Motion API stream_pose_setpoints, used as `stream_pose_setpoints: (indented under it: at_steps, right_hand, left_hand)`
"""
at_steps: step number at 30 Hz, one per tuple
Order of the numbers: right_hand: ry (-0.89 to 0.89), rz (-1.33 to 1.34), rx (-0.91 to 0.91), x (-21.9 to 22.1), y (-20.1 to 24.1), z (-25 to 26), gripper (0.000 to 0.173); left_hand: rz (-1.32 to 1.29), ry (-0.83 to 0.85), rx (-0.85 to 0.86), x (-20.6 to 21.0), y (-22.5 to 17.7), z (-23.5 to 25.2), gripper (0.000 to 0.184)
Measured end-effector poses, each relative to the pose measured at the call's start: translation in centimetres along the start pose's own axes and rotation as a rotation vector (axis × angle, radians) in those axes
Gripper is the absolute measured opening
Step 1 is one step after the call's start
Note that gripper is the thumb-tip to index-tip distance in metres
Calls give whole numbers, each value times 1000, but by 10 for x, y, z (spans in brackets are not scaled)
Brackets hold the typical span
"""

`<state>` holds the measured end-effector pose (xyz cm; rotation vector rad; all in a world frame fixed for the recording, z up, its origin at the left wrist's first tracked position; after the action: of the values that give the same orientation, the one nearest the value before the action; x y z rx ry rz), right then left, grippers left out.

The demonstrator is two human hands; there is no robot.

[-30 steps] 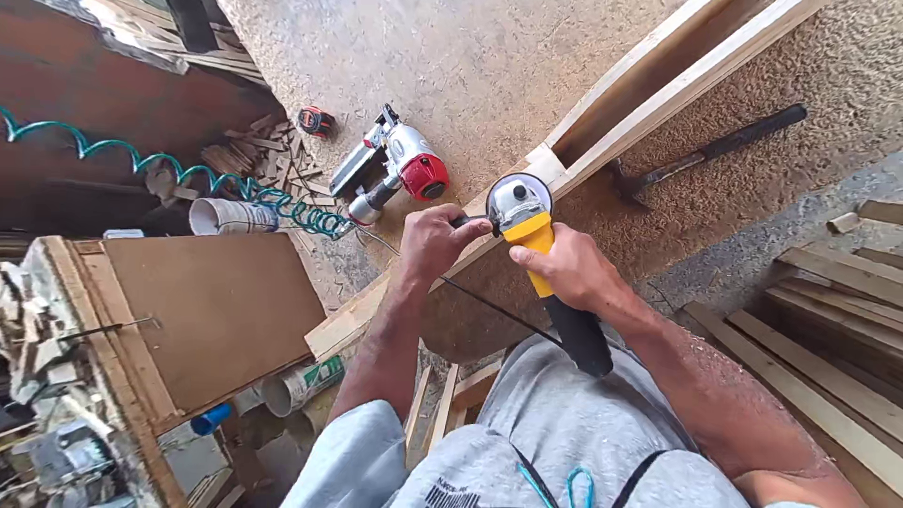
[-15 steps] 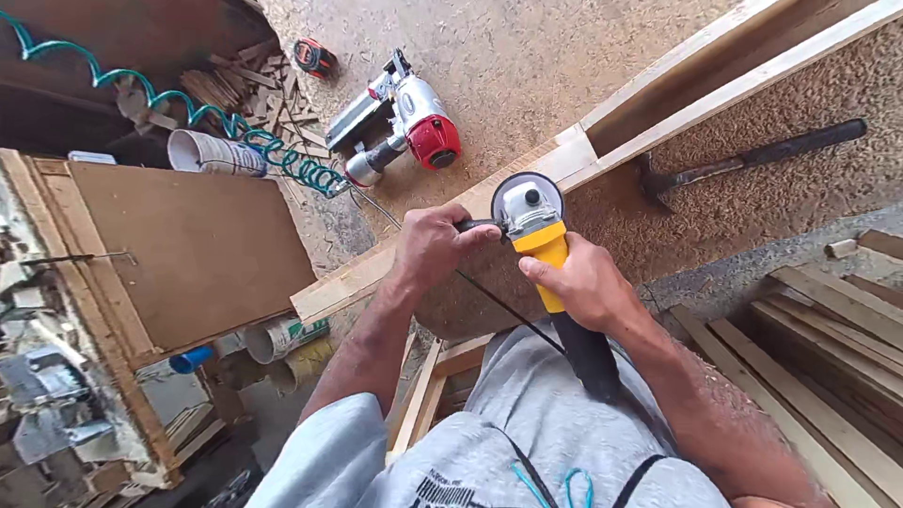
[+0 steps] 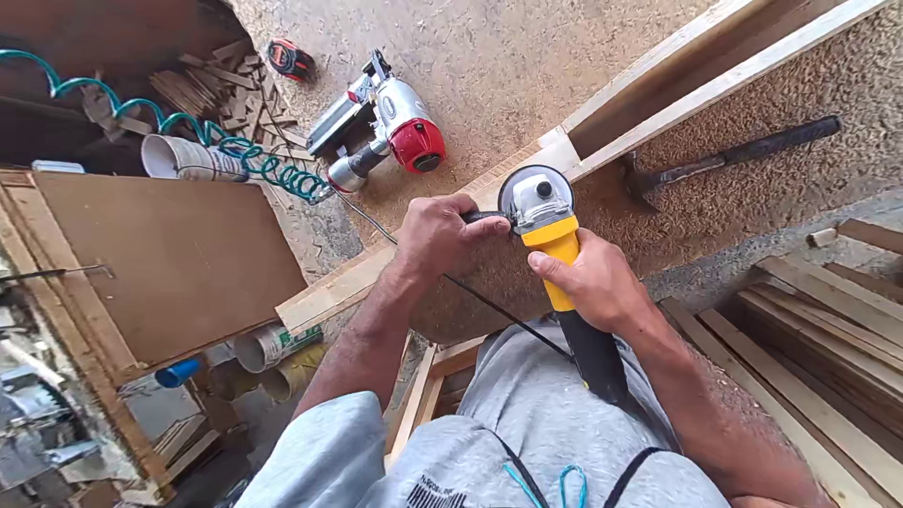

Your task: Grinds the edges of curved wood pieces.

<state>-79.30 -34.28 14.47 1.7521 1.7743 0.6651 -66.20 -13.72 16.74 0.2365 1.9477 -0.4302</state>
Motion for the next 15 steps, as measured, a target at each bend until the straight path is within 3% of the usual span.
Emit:
stream_pose_setpoints:
  at_steps: [7,12,15]
  right_hand:
    - [225,-62,37,34,6,2,69]
    - [42,-59,2,-2,14,11,69]
    - [56,-70,6,4,22,16,68]
  left_hand:
    - [39,-23,-84,3,39,-50,78]
    - [-35,-50,-34,2,10,-2,69]
    - [-39,-25,-49,-2,18,0,70]
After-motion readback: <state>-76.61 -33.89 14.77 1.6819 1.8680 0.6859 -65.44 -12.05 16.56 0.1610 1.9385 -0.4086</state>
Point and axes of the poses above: each hand's wrist, its own z-axis towards the middle knuckle, its own x-axis out of the palm, y = z × x, the point moved 5 cm from there along z, towards the middle knuckle, and after that the axes turned 15 degrees about z, right-handed, at the moved point
